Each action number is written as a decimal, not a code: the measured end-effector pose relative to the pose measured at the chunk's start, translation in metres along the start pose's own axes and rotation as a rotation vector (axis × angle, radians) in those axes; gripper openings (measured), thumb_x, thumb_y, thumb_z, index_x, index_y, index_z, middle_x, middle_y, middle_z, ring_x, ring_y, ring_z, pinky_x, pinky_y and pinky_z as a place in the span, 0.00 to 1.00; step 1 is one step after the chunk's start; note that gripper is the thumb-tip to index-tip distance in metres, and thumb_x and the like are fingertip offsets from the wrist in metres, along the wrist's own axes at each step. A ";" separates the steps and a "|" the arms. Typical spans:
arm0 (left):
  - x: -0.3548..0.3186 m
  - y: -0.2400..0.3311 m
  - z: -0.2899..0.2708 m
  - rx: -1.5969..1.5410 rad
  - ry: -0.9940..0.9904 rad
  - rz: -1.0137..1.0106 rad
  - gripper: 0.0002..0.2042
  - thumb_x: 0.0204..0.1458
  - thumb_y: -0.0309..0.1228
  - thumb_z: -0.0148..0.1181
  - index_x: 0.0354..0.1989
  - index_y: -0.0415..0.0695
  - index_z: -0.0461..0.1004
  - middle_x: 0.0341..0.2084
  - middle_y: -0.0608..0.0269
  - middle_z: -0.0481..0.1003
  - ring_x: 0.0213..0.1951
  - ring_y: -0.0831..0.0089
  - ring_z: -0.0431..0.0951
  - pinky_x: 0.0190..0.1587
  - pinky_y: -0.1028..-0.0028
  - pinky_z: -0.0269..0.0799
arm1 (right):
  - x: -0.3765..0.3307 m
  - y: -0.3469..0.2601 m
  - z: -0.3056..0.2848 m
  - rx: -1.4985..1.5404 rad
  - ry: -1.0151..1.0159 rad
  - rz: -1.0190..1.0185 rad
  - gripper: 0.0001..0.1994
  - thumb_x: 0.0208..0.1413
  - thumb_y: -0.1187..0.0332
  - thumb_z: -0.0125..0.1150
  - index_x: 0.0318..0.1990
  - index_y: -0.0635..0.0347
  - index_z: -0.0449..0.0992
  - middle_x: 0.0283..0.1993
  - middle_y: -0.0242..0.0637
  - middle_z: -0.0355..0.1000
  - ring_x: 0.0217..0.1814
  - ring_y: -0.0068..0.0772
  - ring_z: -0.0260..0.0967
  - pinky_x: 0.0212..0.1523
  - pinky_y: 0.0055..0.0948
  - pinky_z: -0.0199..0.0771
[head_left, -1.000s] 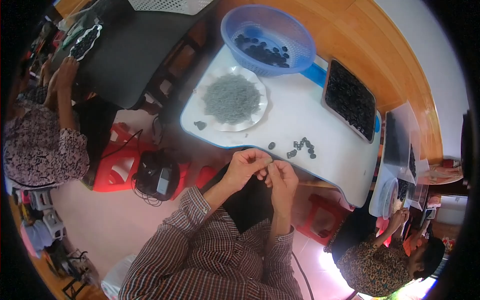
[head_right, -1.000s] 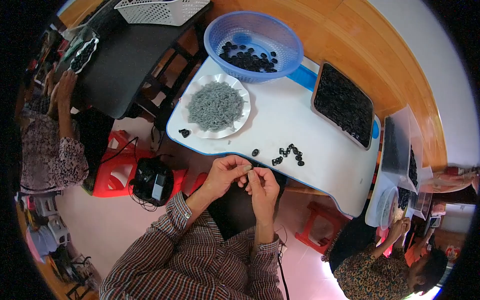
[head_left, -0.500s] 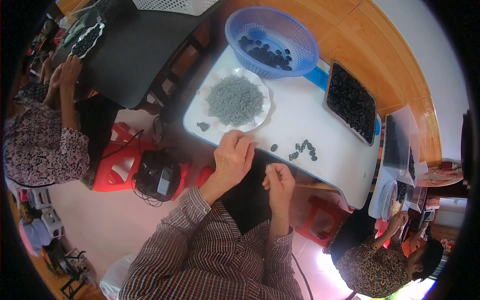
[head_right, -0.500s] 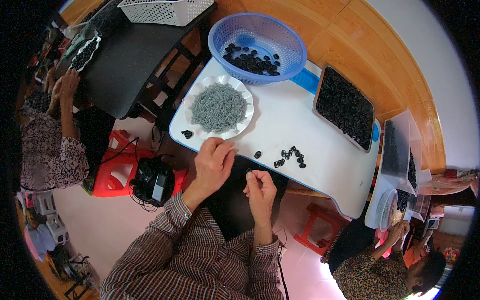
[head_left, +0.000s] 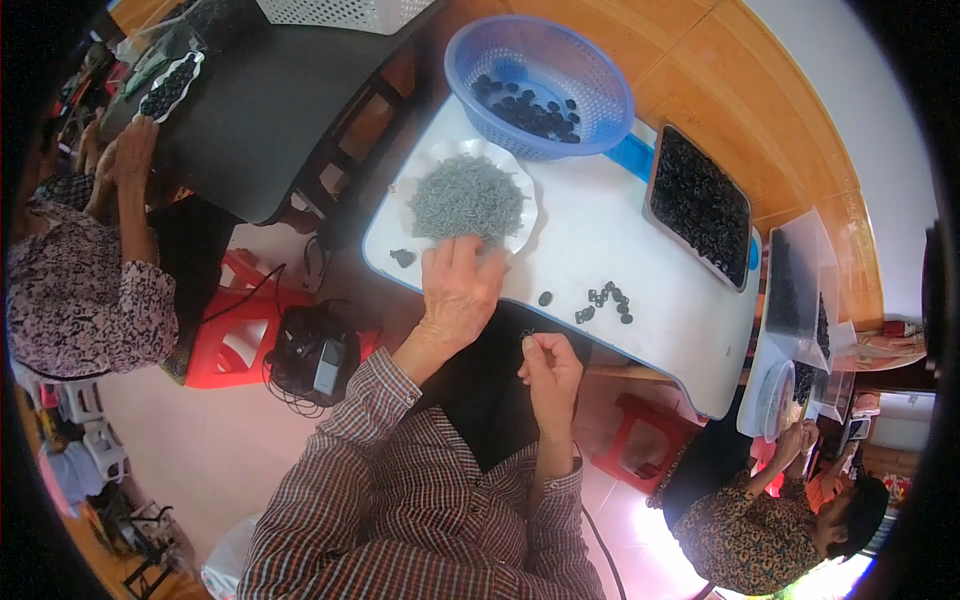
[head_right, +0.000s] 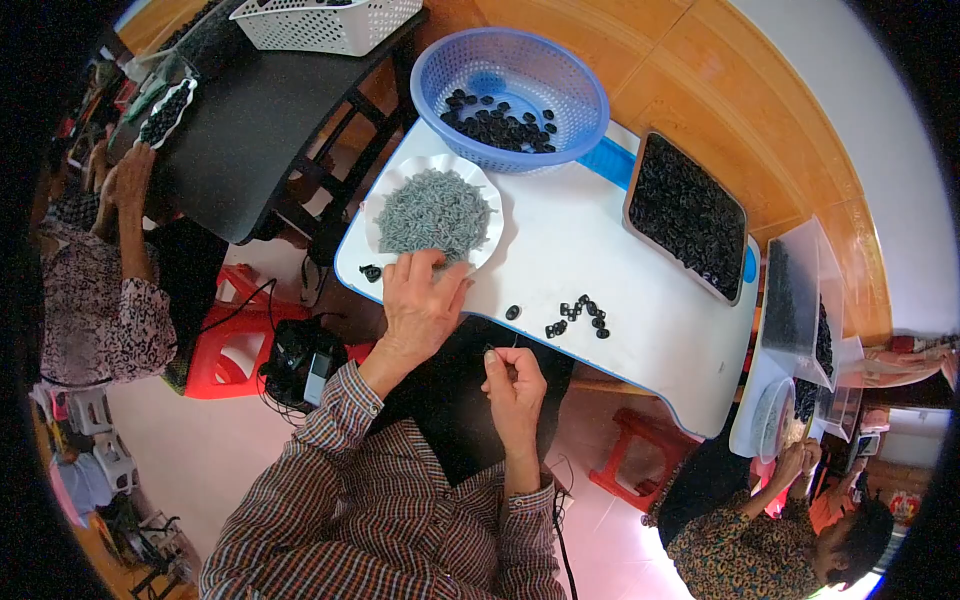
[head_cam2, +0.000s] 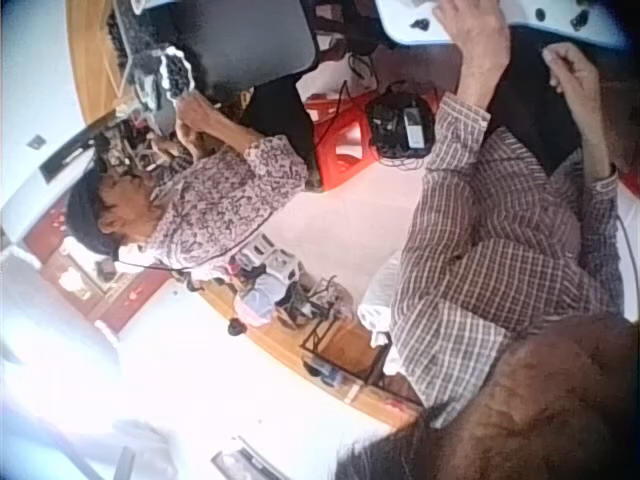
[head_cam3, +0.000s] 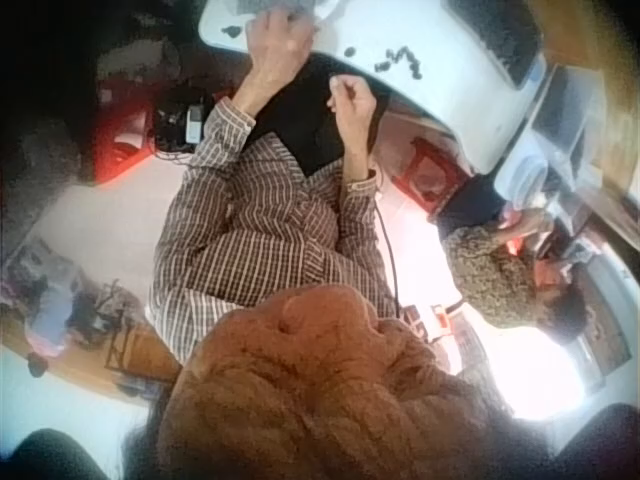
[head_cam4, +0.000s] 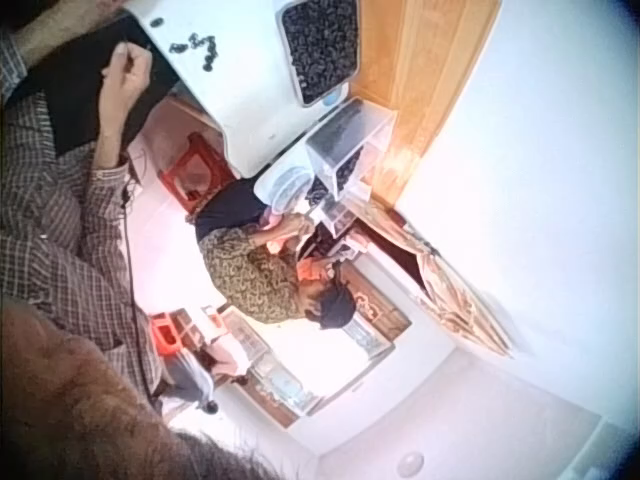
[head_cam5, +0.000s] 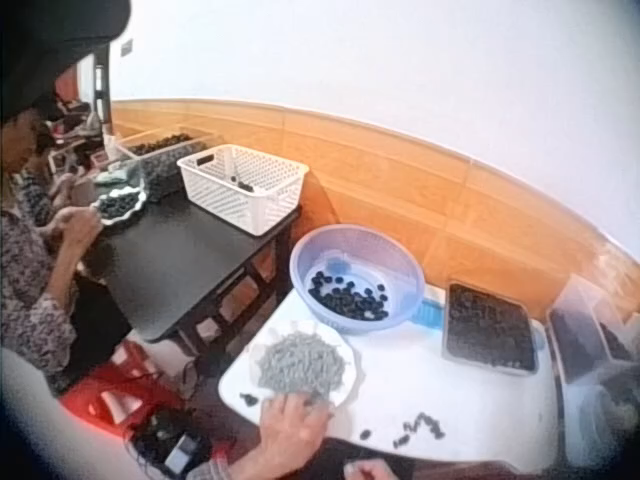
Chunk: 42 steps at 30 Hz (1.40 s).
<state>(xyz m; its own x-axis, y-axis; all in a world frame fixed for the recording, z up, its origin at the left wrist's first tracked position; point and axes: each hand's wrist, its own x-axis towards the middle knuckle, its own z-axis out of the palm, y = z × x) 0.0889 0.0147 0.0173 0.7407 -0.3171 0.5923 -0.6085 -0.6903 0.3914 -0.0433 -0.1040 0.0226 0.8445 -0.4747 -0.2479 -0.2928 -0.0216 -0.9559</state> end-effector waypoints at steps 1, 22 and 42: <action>0.000 0.000 0.001 -0.001 -0.001 0.001 0.11 0.40 0.29 0.63 0.35 0.48 0.76 0.34 0.60 0.68 0.35 0.62 0.69 0.35 0.63 0.60 | 0.000 0.000 0.000 0.001 0.001 0.000 0.07 0.58 0.68 0.59 0.35 0.62 0.74 0.23 0.26 0.68 0.22 0.13 0.62 0.22 0.14 0.61; -0.008 -0.008 -0.001 -0.115 0.079 -0.029 0.08 0.39 0.24 0.64 0.30 0.46 0.74 0.31 0.63 0.71 0.34 0.63 0.70 0.36 0.64 0.60 | 0.000 0.001 -0.001 0.018 0.016 0.012 0.07 0.58 0.68 0.59 0.35 0.63 0.74 0.23 0.27 0.68 0.21 0.13 0.63 0.22 0.14 0.61; -0.061 0.036 -0.009 -1.611 -0.441 -0.818 0.07 0.56 0.22 0.56 0.41 0.34 0.76 0.32 0.64 0.76 0.30 0.81 0.73 0.35 0.84 0.71 | -0.018 -0.012 -0.018 0.359 -0.007 0.089 0.05 0.59 0.71 0.56 0.35 0.64 0.73 0.23 0.27 0.67 0.21 0.14 0.61 0.22 0.15 0.59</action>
<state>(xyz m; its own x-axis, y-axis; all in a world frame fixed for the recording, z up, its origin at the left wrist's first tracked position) 0.0189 0.0150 0.0016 0.8033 -0.5723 -0.1645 0.4390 0.3825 0.8130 -0.0632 -0.1108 0.0418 0.8260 -0.4550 -0.3327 -0.1904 0.3303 -0.9245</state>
